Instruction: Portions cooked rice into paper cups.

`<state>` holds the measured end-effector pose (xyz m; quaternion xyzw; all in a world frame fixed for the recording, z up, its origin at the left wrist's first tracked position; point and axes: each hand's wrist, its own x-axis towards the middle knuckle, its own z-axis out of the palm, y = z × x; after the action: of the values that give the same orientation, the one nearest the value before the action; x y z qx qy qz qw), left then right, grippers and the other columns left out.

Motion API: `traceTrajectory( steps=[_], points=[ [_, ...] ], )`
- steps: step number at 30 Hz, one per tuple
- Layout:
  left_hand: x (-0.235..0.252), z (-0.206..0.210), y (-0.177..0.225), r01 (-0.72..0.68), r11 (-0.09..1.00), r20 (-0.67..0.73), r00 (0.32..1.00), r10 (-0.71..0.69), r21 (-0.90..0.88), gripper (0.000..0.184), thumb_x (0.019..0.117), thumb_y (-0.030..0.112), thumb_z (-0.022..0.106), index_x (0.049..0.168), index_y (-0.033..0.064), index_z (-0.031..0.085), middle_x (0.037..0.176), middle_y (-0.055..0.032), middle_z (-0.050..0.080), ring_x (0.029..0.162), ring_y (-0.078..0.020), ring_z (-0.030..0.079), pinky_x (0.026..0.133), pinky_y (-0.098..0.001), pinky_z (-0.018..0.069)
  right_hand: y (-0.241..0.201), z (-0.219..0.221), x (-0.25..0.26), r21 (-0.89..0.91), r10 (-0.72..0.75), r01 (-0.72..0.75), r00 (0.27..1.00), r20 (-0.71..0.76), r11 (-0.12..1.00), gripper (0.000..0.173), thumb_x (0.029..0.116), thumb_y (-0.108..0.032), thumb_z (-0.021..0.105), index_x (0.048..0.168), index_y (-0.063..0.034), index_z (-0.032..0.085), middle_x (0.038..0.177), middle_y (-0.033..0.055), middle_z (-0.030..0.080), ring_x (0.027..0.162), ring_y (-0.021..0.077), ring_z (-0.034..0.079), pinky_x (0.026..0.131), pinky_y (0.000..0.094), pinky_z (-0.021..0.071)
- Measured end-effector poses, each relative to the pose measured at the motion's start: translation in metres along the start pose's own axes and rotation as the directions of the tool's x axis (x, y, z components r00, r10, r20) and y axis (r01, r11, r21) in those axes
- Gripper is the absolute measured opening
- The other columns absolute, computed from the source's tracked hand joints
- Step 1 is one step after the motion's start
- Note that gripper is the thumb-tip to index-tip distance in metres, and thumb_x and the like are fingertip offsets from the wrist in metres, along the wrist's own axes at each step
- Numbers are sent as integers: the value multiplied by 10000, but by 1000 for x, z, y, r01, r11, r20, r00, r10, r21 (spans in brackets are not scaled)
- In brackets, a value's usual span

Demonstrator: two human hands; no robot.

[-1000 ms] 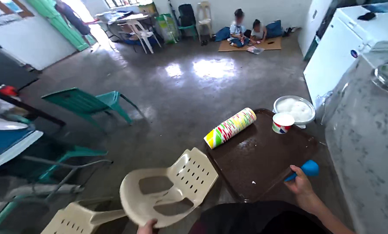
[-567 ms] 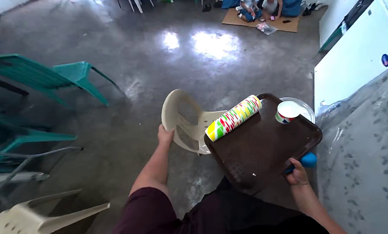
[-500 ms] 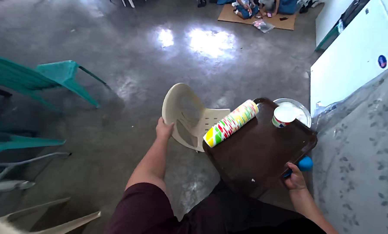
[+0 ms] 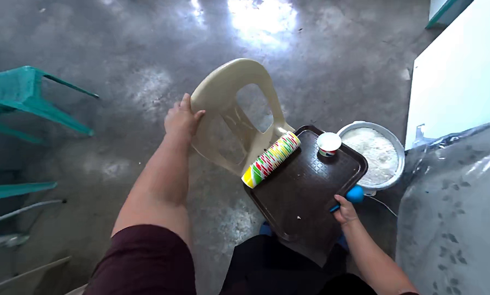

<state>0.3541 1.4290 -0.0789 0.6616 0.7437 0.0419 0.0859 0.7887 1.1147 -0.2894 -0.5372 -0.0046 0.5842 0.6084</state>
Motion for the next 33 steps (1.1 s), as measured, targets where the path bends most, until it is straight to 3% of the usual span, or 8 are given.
traceTrajectory(
  steps=[3, 6, 10, 15, 19, 23, 27, 33],
  points=[
    [-37, 32, 29, -67, 995, -168, 983, 78, 68, 753, 1055, 527, 427, 1633, 88, 228, 1681, -250, 177, 1525, -549, 128, 1151, -776, 119, 8, 7, 64, 0, 110, -111, 992, 59, 994, 229, 991, 16, 465, 1212, -32, 502, 968, 80, 667, 865, 151, 684, 769, 372, 607],
    [-129, 108, 84, -175, 984, -230, 959, 167, -16, 813, 1021, 516, 488, 1607, 1, 259, 1671, -286, 165, 1539, -534, 76, 1185, -750, 59, 20, 11, 108, -54, 290, -286, 948, 128, 957, 303, 1069, -71, 483, 1357, 12, 440, 1133, 155, 636, 987, 201, 668, 863, 396, 592],
    [-279, 243, 144, -180, 984, 130, 976, 177, 7, 965, 855, 701, 633, 1573, 95, 411, 1636, -268, 295, 1510, -542, 212, 1148, -784, 147, -1, -7, 130, -521, 509, -465, 858, -67, 716, 339, 1112, -191, 450, 1355, 45, 444, 989, 162, 689, 767, 181, 697, 704, 334, 593],
    [-348, 284, 200, 142, 988, 425, 891, -157, 68, 986, 884, 635, 664, 1640, 158, 248, 1694, -232, 138, 1555, -479, 112, 1195, -710, 98, -81, -95, 125, -895, 513, -291, 854, -84, 338, 356, 1083, -244, 528, 1358, -19, 500, 904, 113, 565, 688, 196, 582, 672, 381, 545],
    [-310, 281, 226, 126, 991, 363, 922, -131, 38, 983, 879, 598, 696, 1631, 131, 269, 1686, -250, 148, 1555, -478, 112, 1201, -696, 105, -147, -171, 132, -979, 382, -183, 914, -138, 85, 396, 1034, -192, 573, 1365, 24, 563, 1286, 310, 599, 1085, 432, 632, 918, 610, 502],
    [-237, 277, 235, 173, 983, 429, 885, -180, 55, 963, 926, 614, 643, 1649, 161, 197, 1704, -224, 84, 1565, -449, 92, 1220, -651, 140, -181, -196, 121, -888, 241, -310, 941, -236, 340, 344, 1066, -148, 518, 1365, 17, 480, 1116, 212, 570, 788, 259, 591, 711, 443, 527],
    [-183, 277, 262, -60, 995, 307, 948, 82, -80, 882, 929, 474, 721, 1619, 121, 299, 1678, -255, 178, 1535, -482, 195, 1200, -663, 206, -204, -177, 114, -788, 170, -241, 970, -174, 567, 328, 1099, -167, 474, 1363, 25, 445, 960, 129, 667, 708, 157, 666, 665, 331, 575],
    [-99, 285, 340, -233, 969, 260, 934, 246, -80, 690, 1032, 281, 600, 1617, 102, 280, 1645, -218, 306, 1251, -500, 578, 953, -665, 499, -216, -183, 223, -973, -14, -172, 984, -177, 157, 488, 1123, -312, 372, 1447, 49, 428, 1122, 273, 652, 959, 367, 671, 875, 535, 534]
  ],
)
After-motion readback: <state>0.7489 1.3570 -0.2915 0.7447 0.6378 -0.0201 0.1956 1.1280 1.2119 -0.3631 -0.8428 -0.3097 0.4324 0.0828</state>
